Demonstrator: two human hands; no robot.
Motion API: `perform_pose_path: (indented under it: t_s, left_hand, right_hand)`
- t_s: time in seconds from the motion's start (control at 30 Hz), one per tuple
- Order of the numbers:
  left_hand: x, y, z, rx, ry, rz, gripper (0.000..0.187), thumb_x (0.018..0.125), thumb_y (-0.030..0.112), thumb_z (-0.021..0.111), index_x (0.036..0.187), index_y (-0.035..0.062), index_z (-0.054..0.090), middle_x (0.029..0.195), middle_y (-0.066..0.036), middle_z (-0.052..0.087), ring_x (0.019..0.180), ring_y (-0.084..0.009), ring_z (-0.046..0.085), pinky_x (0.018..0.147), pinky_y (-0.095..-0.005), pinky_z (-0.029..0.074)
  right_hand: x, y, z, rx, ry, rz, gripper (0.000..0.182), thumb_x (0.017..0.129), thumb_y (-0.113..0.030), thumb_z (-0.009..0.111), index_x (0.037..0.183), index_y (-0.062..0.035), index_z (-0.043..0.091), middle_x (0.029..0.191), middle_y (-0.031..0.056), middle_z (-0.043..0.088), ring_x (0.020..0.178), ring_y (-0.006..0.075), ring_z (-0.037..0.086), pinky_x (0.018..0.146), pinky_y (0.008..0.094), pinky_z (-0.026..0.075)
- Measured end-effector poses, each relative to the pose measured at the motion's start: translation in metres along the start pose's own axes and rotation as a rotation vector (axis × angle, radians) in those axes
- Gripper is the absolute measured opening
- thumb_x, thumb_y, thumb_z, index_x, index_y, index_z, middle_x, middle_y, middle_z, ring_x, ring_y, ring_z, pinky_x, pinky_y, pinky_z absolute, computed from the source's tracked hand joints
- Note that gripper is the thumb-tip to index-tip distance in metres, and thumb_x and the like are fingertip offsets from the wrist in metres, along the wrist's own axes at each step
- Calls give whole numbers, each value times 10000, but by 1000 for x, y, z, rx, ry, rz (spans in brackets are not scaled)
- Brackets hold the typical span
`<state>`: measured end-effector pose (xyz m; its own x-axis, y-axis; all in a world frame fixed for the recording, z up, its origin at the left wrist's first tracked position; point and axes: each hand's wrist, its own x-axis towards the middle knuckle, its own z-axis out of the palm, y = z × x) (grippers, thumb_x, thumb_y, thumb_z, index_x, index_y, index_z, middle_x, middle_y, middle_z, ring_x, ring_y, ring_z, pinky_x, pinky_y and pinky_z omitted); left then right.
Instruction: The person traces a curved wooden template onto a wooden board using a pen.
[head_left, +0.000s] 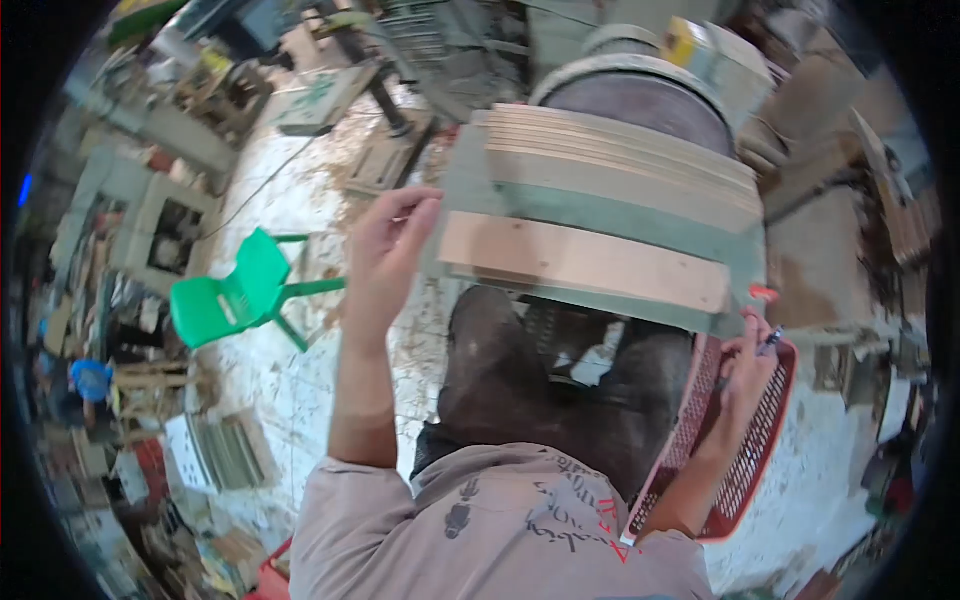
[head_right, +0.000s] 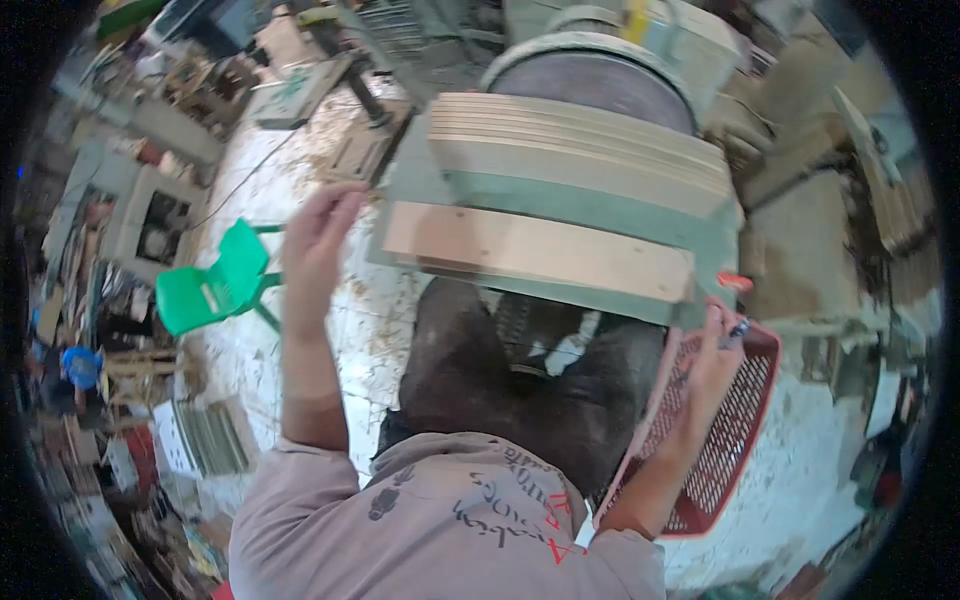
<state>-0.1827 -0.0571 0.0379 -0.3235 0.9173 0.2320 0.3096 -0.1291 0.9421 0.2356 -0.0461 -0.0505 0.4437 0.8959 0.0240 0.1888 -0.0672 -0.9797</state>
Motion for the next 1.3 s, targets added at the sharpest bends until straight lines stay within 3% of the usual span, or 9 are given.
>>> perform_pose_path:
  t_s: [0.27,0.53,0.73,0.83,0.97,1.03,1.1,1.2,1.3]
  left_hand:
    - [-13,-81,-2,246,-84,-62,312,933,193,597,1151,-24,646,993,-155,644,867,-223,611,742,-323,485]
    - [-16,-74,3,173,-152,-73,300,937,177,570,1101,-62,649,924,-183,686,842,-218,641,760,-327,488]
    - [-18,-79,6,81,-126,-106,283,945,166,564,1075,-68,655,876,-170,696,810,-204,646,759,-317,493]
    - [-13,-60,-5,121,-252,-199,333,917,190,648,1174,-22,637,1026,-109,685,931,-141,620,807,-268,496]
    - [1,-38,-9,484,-484,146,647,742,198,803,1306,70,513,1365,-160,494,1269,-343,474,1052,-397,382]
    - [10,-32,-6,578,-617,183,642,706,177,819,1271,80,529,1396,-154,472,1277,-339,469,1054,-401,390]
    - [19,-35,-4,580,-715,201,618,698,161,816,1243,74,537,1380,-147,485,1269,-336,476,1050,-401,394]
    - [30,-27,1,625,-798,213,554,681,121,802,1171,59,552,1302,-143,524,1200,-335,512,1004,-397,427]
    - [35,-23,6,647,-813,207,499,666,88,783,1112,49,561,1209,-142,559,1113,-335,552,947,-390,463]
  right_hand:
    - [37,17,-8,-164,-162,72,406,975,-322,579,1216,4,604,541,-2,515,373,43,386,355,210,277]
    - [40,19,-8,-152,-207,50,375,974,-290,586,1172,26,624,968,67,654,530,53,503,399,196,351]
    - [38,13,-6,-134,-241,50,338,955,-235,618,1164,30,622,886,46,648,525,54,495,404,191,358]
    - [35,-10,-5,-192,-303,55,391,910,-237,681,1181,35,609,845,37,643,532,52,496,417,197,375]
    - [39,-33,-9,-385,-400,-162,626,714,-190,838,1259,-27,577,1216,101,620,793,162,637,672,281,534]
    - [46,-50,-8,-618,-582,-468,705,652,-178,854,1279,-46,562,1386,159,515,1120,281,603,895,359,508]
    - [54,-60,-2,-644,-737,-479,754,623,-180,856,1294,-42,541,1410,212,473,1295,343,473,1007,400,443]
    - [66,-66,8,-877,-826,-684,750,637,-215,856,1294,-42,538,1362,173,525,1183,344,556,966,400,463]
    - [75,-83,20,-911,-954,-484,696,634,-202,850,1244,-39,559,1249,179,594,1151,373,558,983,408,442]
